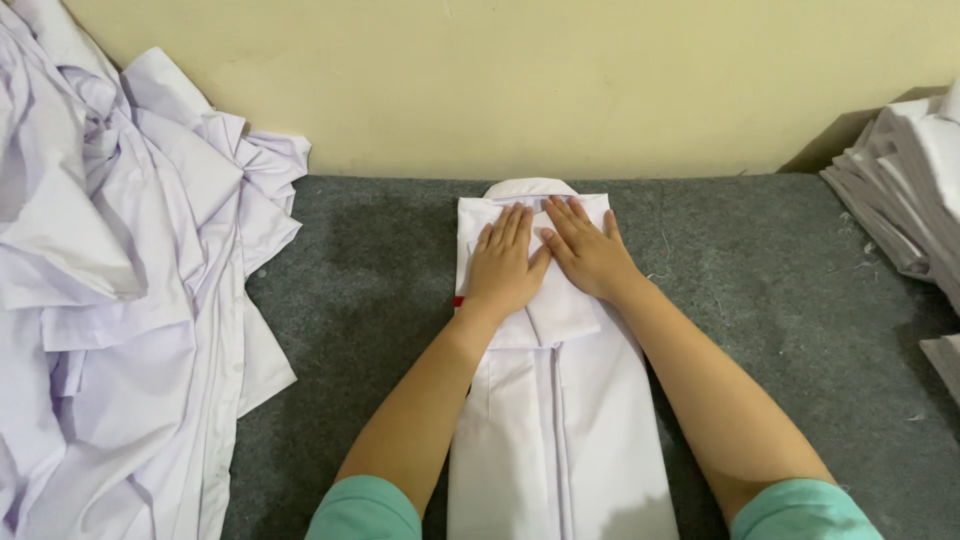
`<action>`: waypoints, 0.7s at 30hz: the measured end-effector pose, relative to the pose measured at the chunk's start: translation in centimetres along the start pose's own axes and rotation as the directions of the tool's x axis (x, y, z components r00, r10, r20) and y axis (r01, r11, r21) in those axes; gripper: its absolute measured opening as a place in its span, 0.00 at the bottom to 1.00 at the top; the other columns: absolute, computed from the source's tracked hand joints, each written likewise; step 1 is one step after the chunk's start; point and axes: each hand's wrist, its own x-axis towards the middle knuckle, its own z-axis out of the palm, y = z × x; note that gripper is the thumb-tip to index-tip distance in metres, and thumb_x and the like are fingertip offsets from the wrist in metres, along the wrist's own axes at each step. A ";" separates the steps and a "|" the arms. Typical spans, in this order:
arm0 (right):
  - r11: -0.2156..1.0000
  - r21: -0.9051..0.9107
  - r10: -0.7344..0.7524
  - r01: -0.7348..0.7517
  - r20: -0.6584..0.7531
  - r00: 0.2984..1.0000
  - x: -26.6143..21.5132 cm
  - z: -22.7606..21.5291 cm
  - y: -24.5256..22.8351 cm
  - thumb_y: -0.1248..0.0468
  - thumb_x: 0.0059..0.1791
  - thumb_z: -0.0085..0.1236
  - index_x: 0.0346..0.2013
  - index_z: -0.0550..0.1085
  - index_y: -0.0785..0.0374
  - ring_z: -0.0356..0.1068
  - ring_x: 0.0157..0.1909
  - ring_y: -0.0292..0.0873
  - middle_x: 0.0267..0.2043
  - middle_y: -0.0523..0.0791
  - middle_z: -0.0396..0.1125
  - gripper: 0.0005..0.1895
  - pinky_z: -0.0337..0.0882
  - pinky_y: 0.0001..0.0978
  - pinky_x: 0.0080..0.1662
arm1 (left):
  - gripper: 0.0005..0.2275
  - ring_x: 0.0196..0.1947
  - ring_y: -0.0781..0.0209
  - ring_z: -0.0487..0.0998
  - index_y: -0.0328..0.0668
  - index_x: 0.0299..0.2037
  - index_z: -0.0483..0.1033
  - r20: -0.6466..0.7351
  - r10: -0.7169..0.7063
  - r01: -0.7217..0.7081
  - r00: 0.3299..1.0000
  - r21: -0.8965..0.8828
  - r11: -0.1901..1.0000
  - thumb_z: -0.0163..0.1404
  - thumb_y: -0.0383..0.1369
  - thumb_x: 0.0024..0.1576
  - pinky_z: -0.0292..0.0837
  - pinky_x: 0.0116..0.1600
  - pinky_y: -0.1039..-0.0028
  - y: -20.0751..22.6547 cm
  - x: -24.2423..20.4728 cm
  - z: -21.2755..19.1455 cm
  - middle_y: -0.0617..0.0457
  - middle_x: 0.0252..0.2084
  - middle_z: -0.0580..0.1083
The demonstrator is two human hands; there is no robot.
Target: Folding a white collared shirt on a workbench
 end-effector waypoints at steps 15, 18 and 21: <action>0.977 -0.192 0.045 -0.097 -0.258 0.965 2.1 2.2 4.9 0.52 0.60 0.37 0.69 0.67 0.59 0.56 0.76 0.46 0.74 0.47 0.60 0.26 0.42 0.70 0.67 | 0.47 0.79 0.38 0.43 0.25 0.73 0.48 -0.077 -0.183 0.185 0.980 0.016 0.983 0.38 0.65 0.58 0.37 0.77 0.44 0.2 -1.0 -2.7 0.30 0.77 0.45; 0.980 -0.156 0.091 -0.122 -0.192 0.977 2.0 1.8 4.6 0.51 0.60 0.34 0.71 0.64 0.58 0.52 0.78 0.44 0.76 0.46 0.57 0.28 0.35 0.75 0.68 | 0.49 0.79 0.40 0.43 0.25 0.73 0.48 -0.031 -0.206 0.207 0.978 0.006 0.978 0.36 0.67 0.57 0.36 0.76 0.42 0.1 -1.0 -3.1 0.32 0.78 0.45; 0.984 -0.131 0.093 -0.119 -0.189 0.977 1.9 1.9 4.7 0.50 0.60 0.35 0.72 0.64 0.58 0.52 0.78 0.45 0.76 0.46 0.57 0.28 0.32 0.78 0.67 | 0.49 0.79 0.40 0.43 0.26 0.73 0.49 -0.027 -0.209 0.209 0.978 0.001 0.978 0.36 0.68 0.57 0.36 0.76 0.41 0.3 -1.3 -3.5 0.32 0.77 0.45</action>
